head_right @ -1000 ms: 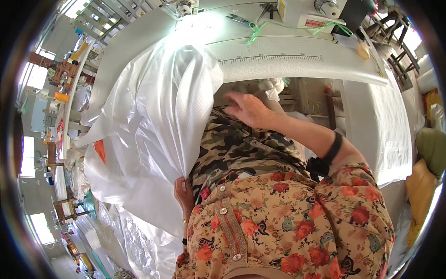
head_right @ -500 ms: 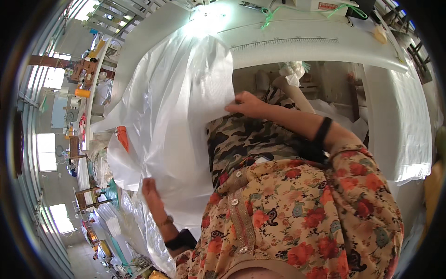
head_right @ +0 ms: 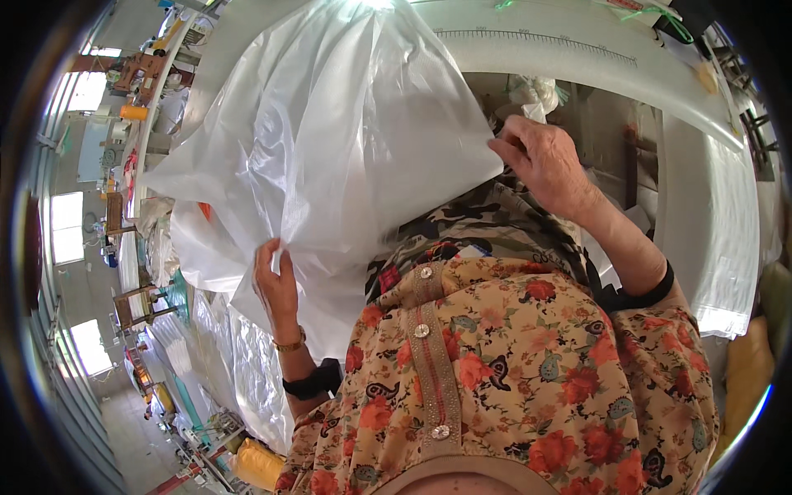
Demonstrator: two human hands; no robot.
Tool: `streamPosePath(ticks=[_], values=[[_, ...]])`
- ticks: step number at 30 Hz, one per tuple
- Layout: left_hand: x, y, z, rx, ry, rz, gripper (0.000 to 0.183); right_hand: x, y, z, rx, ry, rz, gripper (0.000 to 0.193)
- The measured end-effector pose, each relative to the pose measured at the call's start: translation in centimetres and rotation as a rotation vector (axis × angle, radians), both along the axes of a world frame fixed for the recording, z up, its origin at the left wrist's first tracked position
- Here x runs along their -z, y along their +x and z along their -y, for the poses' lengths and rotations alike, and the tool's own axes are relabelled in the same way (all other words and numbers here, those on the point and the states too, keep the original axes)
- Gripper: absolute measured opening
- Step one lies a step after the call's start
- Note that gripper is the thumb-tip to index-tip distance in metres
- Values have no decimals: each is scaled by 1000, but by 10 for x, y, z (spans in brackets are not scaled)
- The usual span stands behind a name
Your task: The person folds the edges of a large plastic sheet by hand and guides it through a sewing machine to stitch the seams. They repeatedly reposition the material, fold new sections, and sew, occasionally using shears to trim the thread.
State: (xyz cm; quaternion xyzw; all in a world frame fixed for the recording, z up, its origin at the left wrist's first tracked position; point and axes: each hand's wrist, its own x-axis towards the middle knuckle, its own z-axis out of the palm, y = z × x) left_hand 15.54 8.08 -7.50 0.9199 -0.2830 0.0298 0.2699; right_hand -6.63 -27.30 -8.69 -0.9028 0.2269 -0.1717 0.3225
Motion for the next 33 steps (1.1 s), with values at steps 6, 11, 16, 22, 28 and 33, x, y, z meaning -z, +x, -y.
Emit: streamPosePath(ticks=[6,11,16,22,28,33], values=[[-39,-64,89,441,-125,406,37,10,58,-43,-70,970,-62,46],[-25,-52,116,263,223,528,48,55,109,-61,-96,1096,-95,48],[-32,-34,97,272,89,486,24,48,101,-70,-139,1232,-121,18],[-70,-31,86,315,-365,-403,21,-42,55,-91,-468,1259,286,12],[-37,-48,106,475,-192,-607,9,-56,51,-102,-497,628,154,16],[-19,-59,105,478,-297,-673,11,-38,46,-113,-575,22,70,16]])
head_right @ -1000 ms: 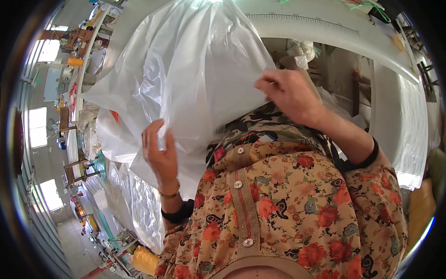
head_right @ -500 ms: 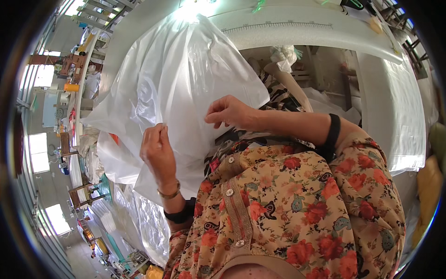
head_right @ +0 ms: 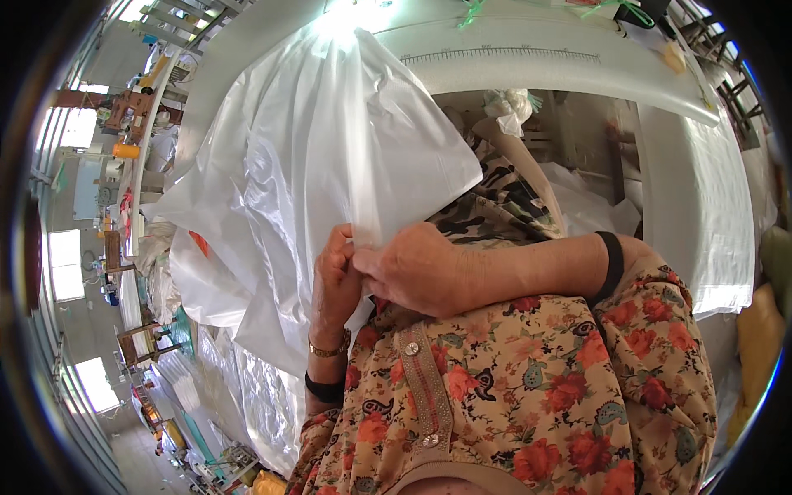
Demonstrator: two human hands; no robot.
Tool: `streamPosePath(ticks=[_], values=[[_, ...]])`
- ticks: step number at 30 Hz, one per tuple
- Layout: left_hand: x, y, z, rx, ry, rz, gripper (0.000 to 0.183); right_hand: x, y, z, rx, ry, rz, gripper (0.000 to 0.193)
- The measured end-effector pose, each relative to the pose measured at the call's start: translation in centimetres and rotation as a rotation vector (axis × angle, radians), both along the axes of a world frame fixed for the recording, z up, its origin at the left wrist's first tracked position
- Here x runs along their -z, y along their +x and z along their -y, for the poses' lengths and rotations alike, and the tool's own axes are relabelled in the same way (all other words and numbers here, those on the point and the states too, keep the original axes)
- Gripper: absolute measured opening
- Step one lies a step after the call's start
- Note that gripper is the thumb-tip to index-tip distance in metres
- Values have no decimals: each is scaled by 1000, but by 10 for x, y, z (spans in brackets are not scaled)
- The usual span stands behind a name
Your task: The person folds the edges of a large plastic sheet by hand and guides it through a sewing machine to stitch the seams. They repeatedly reposition the material, fold new sections, and sew, occasionally using shears to trim the thread.
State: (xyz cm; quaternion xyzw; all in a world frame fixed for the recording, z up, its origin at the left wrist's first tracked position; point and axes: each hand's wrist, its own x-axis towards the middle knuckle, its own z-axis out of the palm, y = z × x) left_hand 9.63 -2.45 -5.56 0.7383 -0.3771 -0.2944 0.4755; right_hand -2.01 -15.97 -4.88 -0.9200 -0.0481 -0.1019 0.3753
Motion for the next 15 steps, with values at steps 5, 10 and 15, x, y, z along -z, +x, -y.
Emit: streamPosePath(ticks=[5,10,15], values=[[-1,1,0,-73,-24,25,24,-4,3,-6,-108,-65,-57,17],[1,8,3,-77,-26,-159,21,-5,4,4,-246,-202,-7,17],[-2,10,1,-161,-152,-188,15,34,-7,56,251,60,484,20]])
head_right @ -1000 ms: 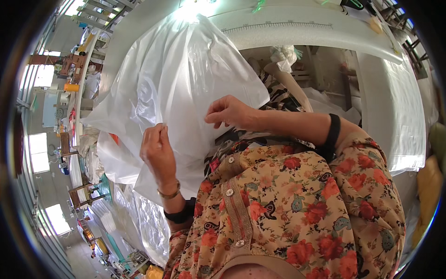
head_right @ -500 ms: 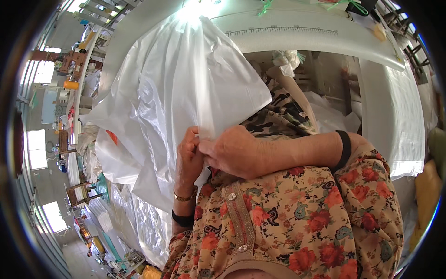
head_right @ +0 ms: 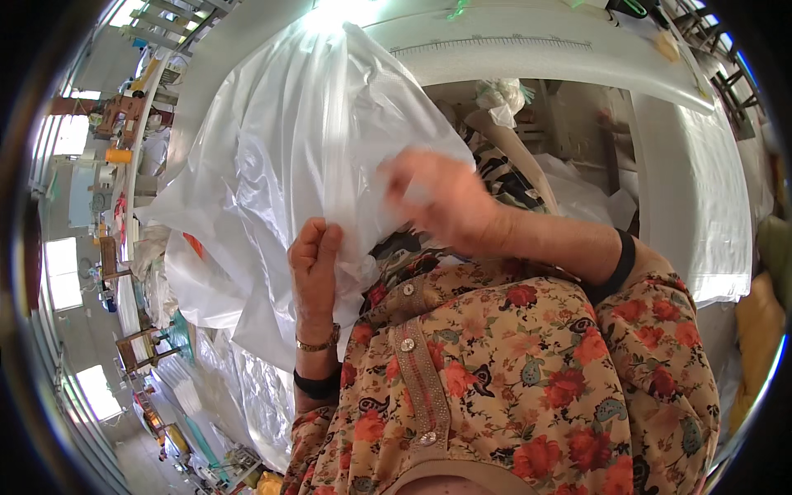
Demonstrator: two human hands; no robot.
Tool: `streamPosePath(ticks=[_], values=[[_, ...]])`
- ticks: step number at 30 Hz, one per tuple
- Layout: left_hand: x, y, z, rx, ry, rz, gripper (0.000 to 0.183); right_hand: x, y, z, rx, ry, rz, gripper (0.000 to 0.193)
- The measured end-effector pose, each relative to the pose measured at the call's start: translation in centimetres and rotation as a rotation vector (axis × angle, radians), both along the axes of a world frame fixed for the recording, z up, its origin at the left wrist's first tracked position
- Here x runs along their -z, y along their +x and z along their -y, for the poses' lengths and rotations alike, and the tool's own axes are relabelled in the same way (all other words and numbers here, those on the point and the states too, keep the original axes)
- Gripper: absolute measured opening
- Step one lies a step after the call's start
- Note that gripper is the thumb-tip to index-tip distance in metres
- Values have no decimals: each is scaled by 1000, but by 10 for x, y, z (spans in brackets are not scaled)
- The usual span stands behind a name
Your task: The person folds the edges of a large plastic sheet by hand and guides it through a sewing machine to stitch the seams. They repeatedly reposition the material, fold new sections, and sew, occasionally using shears to trim the thread.
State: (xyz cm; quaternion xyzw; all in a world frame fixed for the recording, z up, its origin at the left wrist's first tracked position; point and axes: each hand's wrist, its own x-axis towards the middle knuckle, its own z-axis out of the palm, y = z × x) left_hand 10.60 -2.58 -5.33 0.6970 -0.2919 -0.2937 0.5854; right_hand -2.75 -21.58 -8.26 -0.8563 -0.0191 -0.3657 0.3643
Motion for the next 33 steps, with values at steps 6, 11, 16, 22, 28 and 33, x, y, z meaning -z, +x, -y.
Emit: streamPosePath(ticks=[6,11,16,22,28,33], values=[[-17,3,-2,-125,-86,-5,9,64,-1,39,573,83,-478,21],[-34,3,4,-51,-58,-11,7,23,-16,24,160,25,-283,17],[-42,-4,17,167,25,231,8,-45,-11,-10,-300,335,-482,18],[-48,-7,19,226,124,424,4,-63,-6,-38,-457,141,-448,19],[-47,-8,13,133,151,262,5,-64,1,-58,-484,-121,-432,18],[-37,11,1,135,115,213,13,-43,19,-52,-780,-209,-168,15]])
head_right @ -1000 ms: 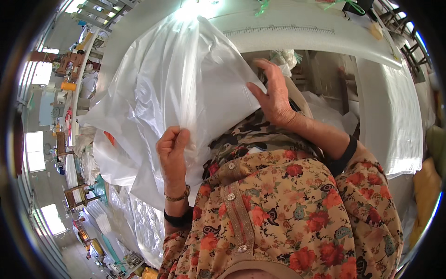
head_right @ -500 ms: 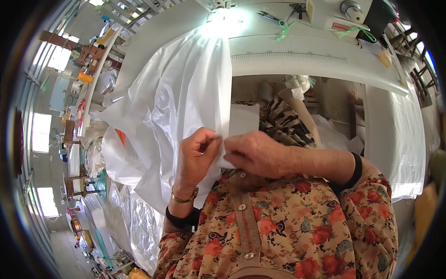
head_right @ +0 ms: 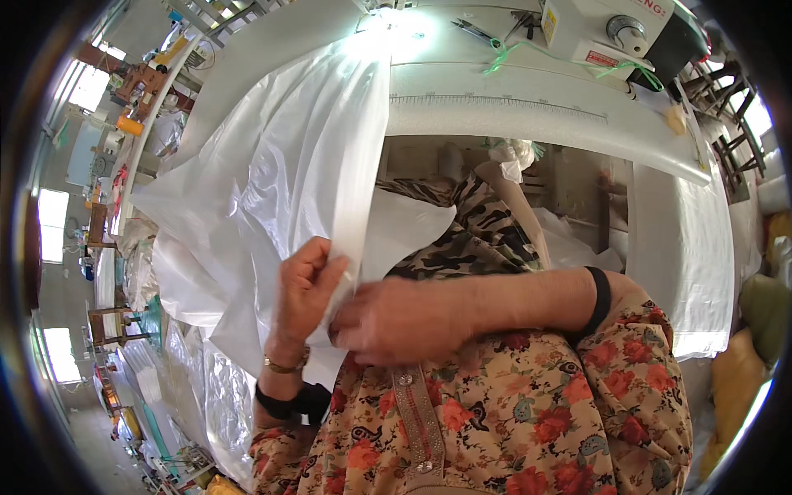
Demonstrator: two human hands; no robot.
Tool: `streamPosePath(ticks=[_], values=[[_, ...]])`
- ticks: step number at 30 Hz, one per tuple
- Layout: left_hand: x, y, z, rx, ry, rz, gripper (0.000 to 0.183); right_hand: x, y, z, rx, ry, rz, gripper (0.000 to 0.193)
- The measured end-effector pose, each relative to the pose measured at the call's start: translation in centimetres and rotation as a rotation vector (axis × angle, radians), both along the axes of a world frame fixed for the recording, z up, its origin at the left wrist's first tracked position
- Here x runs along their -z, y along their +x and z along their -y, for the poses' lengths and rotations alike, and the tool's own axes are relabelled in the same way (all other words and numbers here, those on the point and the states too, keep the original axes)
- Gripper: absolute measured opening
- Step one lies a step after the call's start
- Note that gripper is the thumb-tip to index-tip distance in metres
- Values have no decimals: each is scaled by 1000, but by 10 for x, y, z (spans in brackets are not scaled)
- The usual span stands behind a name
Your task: The person folds the edges of a large plastic sheet by hand and guides it through a sewing machine to stitch the seams. They repeatedly reposition the material, fold new sections, and sew, occasionally using shears to trim the thread.
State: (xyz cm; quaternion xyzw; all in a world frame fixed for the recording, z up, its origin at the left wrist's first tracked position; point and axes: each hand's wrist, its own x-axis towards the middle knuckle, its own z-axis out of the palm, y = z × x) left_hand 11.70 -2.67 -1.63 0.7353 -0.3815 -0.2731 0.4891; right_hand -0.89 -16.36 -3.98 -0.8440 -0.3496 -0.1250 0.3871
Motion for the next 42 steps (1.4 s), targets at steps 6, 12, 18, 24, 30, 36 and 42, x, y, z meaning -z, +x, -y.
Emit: streamPosePath(ticks=[6,12,18,24,30,36,42], values=[[-45,41,-18,-102,31,213,5,74,74,29,821,891,-258,30],[-150,59,5,128,82,778,5,101,246,-37,73,230,-758,57],[-126,51,7,622,191,1157,7,133,261,-58,194,26,-618,46],[-10,34,-8,464,225,1108,12,96,183,-8,352,-122,-347,35],[54,29,-16,228,117,1023,15,6,133,114,119,-386,-705,19],[65,9,-17,-57,27,755,12,-18,152,149,344,-298,33,18],[56,5,-19,-259,-7,14,17,-8,147,147,341,-250,-101,17]])
